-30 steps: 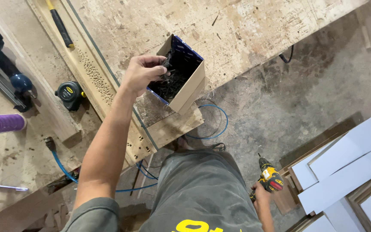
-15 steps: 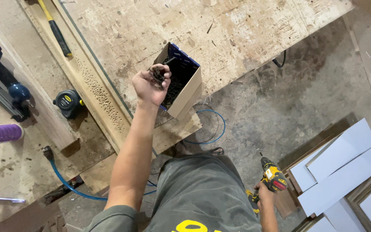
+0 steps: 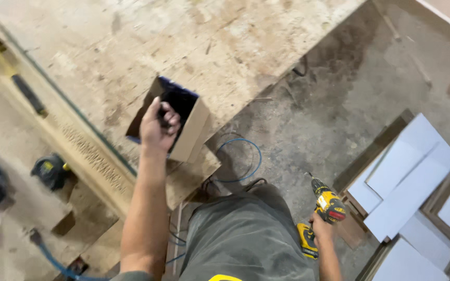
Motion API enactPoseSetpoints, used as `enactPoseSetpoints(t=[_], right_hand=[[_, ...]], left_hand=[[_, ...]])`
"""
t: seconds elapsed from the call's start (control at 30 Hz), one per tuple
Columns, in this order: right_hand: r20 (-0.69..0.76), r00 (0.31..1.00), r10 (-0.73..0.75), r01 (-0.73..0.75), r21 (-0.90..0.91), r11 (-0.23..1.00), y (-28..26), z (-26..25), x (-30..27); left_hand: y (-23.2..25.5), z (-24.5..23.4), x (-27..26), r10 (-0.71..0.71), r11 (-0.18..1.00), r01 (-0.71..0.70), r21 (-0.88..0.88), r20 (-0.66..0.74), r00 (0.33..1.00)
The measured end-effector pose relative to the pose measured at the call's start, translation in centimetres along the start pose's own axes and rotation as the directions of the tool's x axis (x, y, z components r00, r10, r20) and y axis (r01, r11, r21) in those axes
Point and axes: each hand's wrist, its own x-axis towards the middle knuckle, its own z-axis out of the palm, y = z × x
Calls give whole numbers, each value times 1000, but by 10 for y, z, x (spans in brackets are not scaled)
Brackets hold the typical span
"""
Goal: The person drills holes into wood panels using a power drill.
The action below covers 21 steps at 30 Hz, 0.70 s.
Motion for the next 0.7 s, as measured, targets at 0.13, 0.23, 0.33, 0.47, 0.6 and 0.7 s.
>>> enactPoseSetpoints(t=[0.13, 0.23, 0.33, 0.47, 0.6, 0.7], right_hand=[[43, 999, 23, -23, 7, 1000, -36, -28, -11], [23, 999, -48, 44, 139, 989, -51, -42, 8], [17, 993, -120, 108, 341, 934, -80, -51, 44], [222, 974, -38, -82, 509, 857, -109, -58, 123], [237, 967, -95, -112, 728, 677, -172, -115, 172], [357, 857, -373, 39, 676, 736, -206, -162, 219]], left_hand=[[0, 13, -7, 0, 1000, -1, 4, 197, 980], [-29, 55, -6, -48, 990, 25, 137, 167, 985], [-95, 119, -7, -86, 925, 53, 376, 72, 994], [-203, 165, 21, -281, 898, 194, 395, 175, 944], [-328, 218, 58, -427, 831, 358, 425, 75, 901], [-419, 301, 84, -463, 784, 349, 514, 109, 880]])
